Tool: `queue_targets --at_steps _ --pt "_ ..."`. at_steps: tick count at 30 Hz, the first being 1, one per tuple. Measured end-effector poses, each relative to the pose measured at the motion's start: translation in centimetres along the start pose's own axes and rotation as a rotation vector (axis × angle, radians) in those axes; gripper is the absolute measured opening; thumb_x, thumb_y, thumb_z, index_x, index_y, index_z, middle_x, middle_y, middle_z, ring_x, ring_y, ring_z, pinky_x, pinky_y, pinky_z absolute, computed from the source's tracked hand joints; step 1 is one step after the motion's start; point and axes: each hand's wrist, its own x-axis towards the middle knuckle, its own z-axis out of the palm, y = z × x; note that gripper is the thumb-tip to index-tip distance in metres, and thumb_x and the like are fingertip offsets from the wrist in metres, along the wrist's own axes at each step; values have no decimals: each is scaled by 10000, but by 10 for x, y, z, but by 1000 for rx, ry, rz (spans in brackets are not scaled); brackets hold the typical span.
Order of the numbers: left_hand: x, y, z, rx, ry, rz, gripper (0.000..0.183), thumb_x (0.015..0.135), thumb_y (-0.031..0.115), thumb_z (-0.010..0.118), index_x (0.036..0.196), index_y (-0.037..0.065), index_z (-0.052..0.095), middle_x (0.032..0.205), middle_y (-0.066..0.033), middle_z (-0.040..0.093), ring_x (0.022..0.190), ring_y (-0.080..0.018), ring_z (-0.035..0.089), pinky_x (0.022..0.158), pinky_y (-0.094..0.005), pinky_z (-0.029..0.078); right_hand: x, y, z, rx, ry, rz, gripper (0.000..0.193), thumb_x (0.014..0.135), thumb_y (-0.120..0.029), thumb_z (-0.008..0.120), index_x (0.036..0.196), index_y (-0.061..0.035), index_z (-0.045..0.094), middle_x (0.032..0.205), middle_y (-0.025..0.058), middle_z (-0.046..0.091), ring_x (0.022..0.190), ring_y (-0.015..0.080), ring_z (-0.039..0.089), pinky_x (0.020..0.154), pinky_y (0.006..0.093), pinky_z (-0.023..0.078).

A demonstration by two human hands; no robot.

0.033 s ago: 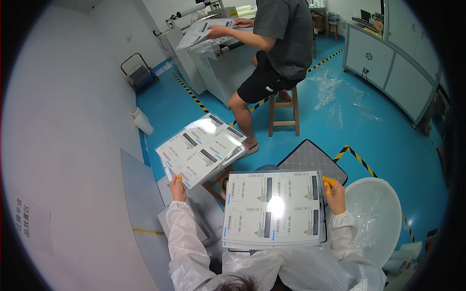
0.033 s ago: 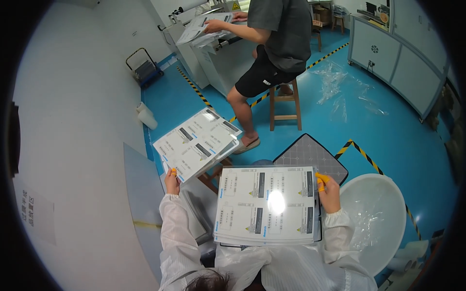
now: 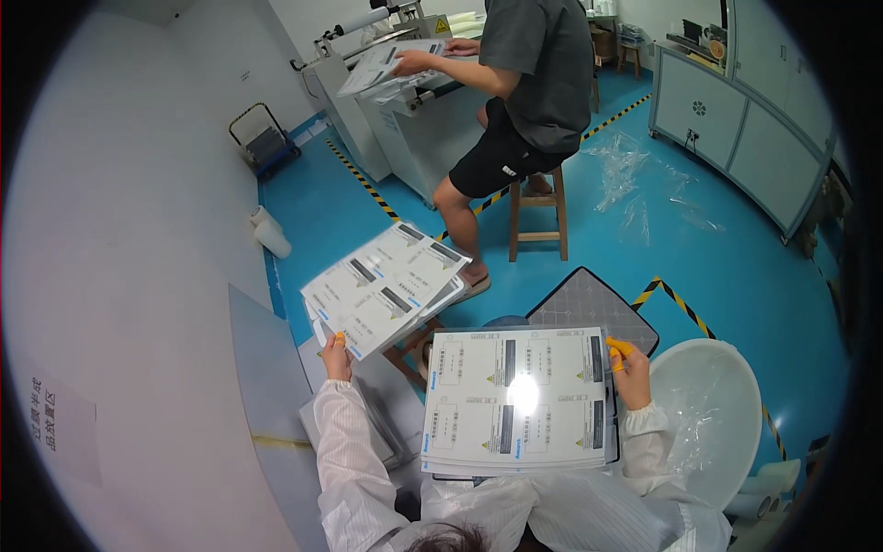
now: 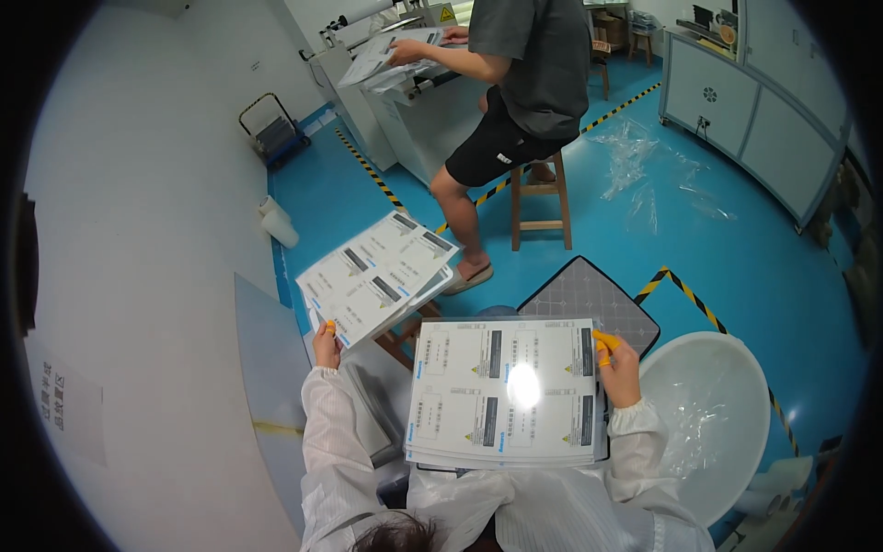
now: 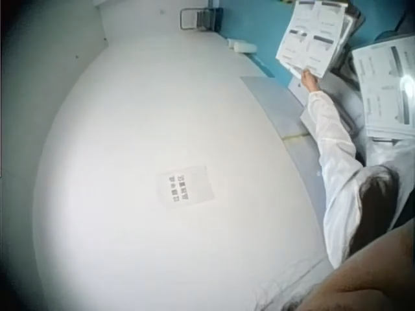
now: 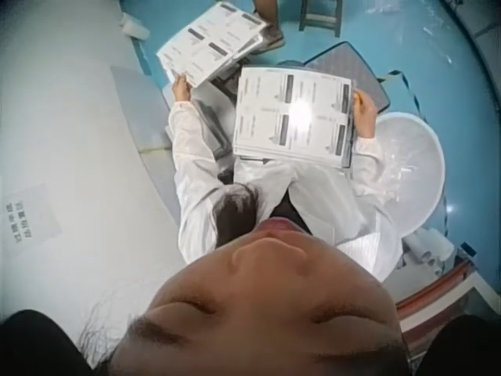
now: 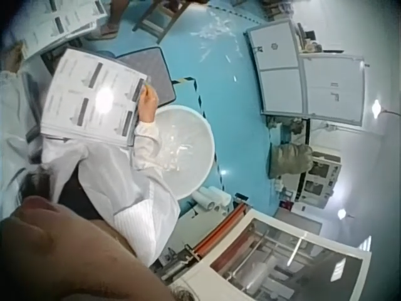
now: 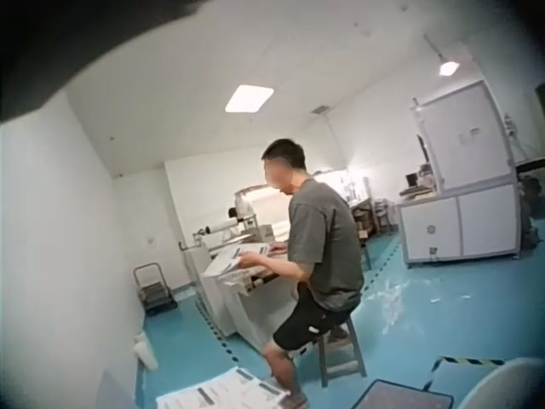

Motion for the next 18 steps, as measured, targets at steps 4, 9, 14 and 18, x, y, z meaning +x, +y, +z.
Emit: queue_targets --at_steps 4,9,14,18 --pt "28 -44 21 49 138 -29 264 878 111 500 1113 -4 536 593 47 454 397 -44 342 344 -219 243 -1 -12 18 60 -93 58 234 793 1 504 1006 12 600 805 150 569 651 254 552 587 285 439" --pt "40 -48 -17 171 64 55 405 861 70 492 1252 -10 422 879 -68 592 653 -113 544 512 -219 417 2 -20 37 46 -273 104 236 793 -17 537 1015 -6 617 900 156 618 712 238 598 636 285 477" --pt "11 -33 -11 274 201 248 391 853 59 503 1233 -12 443 967 -88 592 792 -122 560 643 -221 451 -1 -37 73 87 -310 43 226 795 -35 534 1000 -12 626 879 147 617 704 253 596 639 293 482" --pt "-55 -22 29 253 -26 233 319 839 32 521 1155 -10 523 1045 -83 590 883 -137 564 728 -222 456 -24 -49 108 161 -506 1 246 821 -93 531 1051 -47 605 868 135 601 728 264 588 669 326 477"
